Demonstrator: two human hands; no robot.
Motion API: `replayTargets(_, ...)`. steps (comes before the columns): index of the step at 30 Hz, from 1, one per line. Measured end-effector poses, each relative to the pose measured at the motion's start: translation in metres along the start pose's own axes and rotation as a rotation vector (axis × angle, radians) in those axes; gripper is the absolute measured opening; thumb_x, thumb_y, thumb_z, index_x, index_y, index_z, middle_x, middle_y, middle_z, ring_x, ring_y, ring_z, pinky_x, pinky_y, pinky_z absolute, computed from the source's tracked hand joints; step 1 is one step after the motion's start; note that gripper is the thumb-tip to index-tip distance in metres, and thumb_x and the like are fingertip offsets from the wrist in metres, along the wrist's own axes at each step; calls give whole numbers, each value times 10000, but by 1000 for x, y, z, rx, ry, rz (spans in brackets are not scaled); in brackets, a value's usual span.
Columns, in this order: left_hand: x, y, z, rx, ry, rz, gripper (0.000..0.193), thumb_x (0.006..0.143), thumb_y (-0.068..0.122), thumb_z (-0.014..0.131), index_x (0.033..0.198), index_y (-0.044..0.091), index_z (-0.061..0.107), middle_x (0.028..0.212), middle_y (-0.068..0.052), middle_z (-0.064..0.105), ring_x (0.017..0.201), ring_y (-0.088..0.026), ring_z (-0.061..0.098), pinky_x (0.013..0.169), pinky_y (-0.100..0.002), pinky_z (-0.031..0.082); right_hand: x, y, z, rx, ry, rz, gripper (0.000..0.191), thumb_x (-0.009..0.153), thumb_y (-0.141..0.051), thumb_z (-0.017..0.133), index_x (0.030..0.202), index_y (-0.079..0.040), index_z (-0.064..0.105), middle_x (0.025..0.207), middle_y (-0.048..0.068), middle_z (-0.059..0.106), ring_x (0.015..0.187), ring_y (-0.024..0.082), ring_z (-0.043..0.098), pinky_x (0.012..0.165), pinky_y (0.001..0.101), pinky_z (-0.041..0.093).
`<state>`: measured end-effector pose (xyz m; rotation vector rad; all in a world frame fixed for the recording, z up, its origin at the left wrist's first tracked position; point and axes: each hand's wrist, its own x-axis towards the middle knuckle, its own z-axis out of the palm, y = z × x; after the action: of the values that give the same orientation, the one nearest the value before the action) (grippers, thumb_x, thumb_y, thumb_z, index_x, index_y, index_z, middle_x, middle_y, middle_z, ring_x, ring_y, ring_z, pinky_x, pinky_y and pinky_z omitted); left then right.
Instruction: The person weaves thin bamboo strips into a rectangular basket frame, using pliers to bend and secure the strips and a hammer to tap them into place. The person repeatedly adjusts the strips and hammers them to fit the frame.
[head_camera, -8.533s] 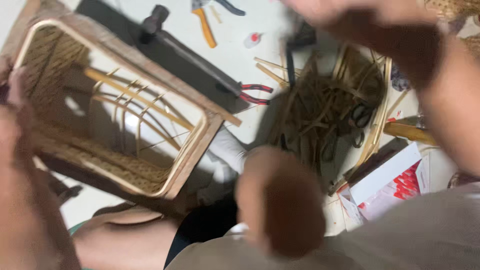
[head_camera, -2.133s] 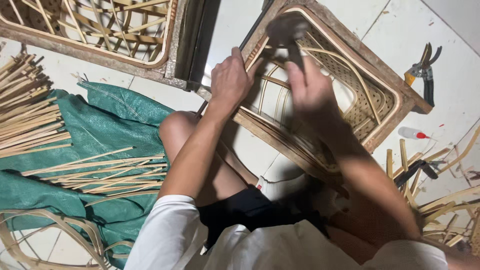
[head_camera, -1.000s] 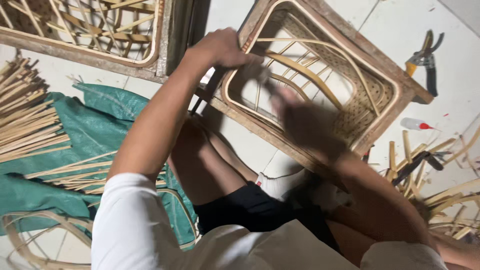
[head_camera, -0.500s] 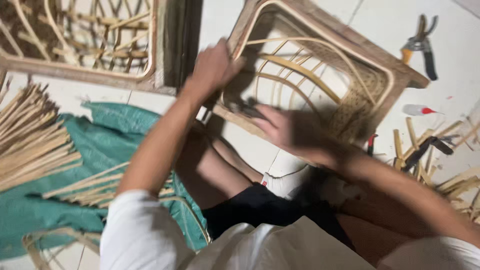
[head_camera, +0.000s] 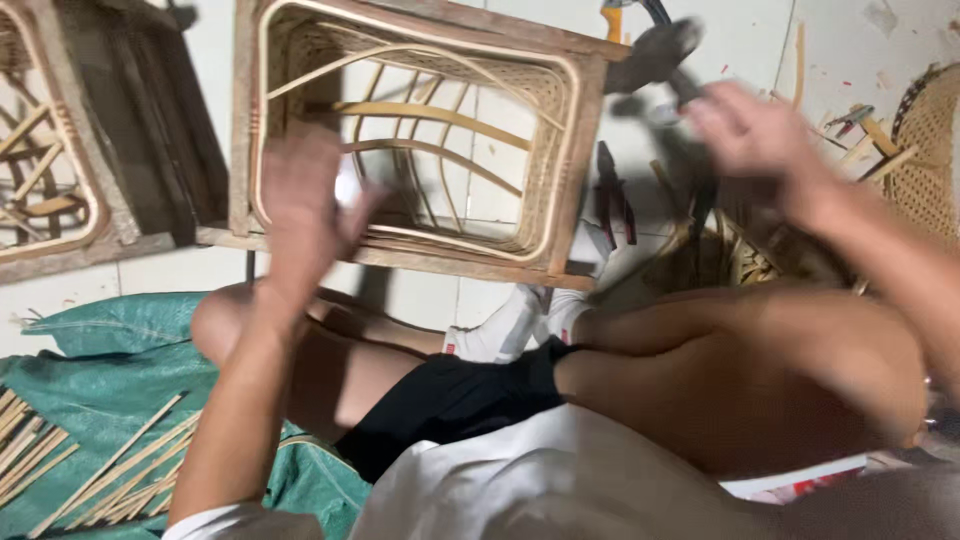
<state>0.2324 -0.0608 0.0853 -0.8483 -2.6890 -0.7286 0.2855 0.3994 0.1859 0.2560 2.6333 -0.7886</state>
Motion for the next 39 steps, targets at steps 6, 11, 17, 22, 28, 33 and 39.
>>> replayTargets(6, -9, 66, 61, -118, -495, 396, 700, 896, 614, 627, 1221, -5, 664, 1017, -173, 707, 918, -302, 699, 872, -466, 551, -15, 43, 107, 236, -29, -25, 260, 1091, -255, 519, 1179, -36, 629, 827, 120, 623, 740, 237, 604, 711, 404, 501)
replayTargets(11, -22, 53, 74, -94, -630, 400, 568, 942, 553, 667, 1080, 3, 685, 916, -133, 710, 851, -287, 707, 777, -402, 577, -41, 69, 137, 188, -140, -115, 240, 1030, -201, 594, 1240, -88, 627, 866, 106, 717, 649, 234, 710, 572, 368, 548)
replayTargets(17, -23, 58, 73, -133, -628, 362, 536, 933, 508, 683, 1103, 1, 702, 919, -120, 710, 851, -281, 706, 733, -385, 574, -86, 108, 182, 253, 349, -121, 216, 1101, -226, 523, 1250, -116, 634, 1169, 221, 713, 908, 324, 727, 813, 386, 583)
replayTargets(22, -12, 70, 73, -36, -433, 426, 703, 813, 725, 598, 1052, 69, 681, 945, -102, 711, 937, -254, 698, 907, -466, 584, -100, 155, 213, 185, 324, 421, 346, 1064, -340, 577, 1336, -139, 648, 1054, 204, 728, 965, 377, 730, 837, 459, 564)
replayTargets(28, 49, 113, 135, -1084, -702, -713, 466, 957, 431, 669, 1188, 27, 670, 915, -108, 724, 800, -184, 701, 718, -339, 623, -80, 183, 218, 64, 421, 342, 373, 1077, -318, 594, 1356, -79, 653, 1130, 213, 723, 1017, 392, 700, 875, 478, 534)
replayTargets(33, 90, 114, 176, -1274, -798, -1019, 302, 914, 306, 733, 1057, 46, 675, 896, -87, 724, 790, -151, 742, 784, -332, 665, -55, 200, 228, 209, 422, 425, 356, 1095, -312, 552, 1336, -68, 648, 1046, 175, 733, 951, 306, 727, 868, 423, 549)
replayTargets(39, 64, 94, 150, -1159, -1132, -893, 276, 856, 294, 773, 1021, 82, 710, 950, -111, 775, 856, -175, 781, 809, -312, 646, -56, 223, 243, 111, 457, 207, 354, 1088, -214, 664, 1356, 10, 606, 1066, 224, 697, 950, 366, 712, 821, 445, 550)
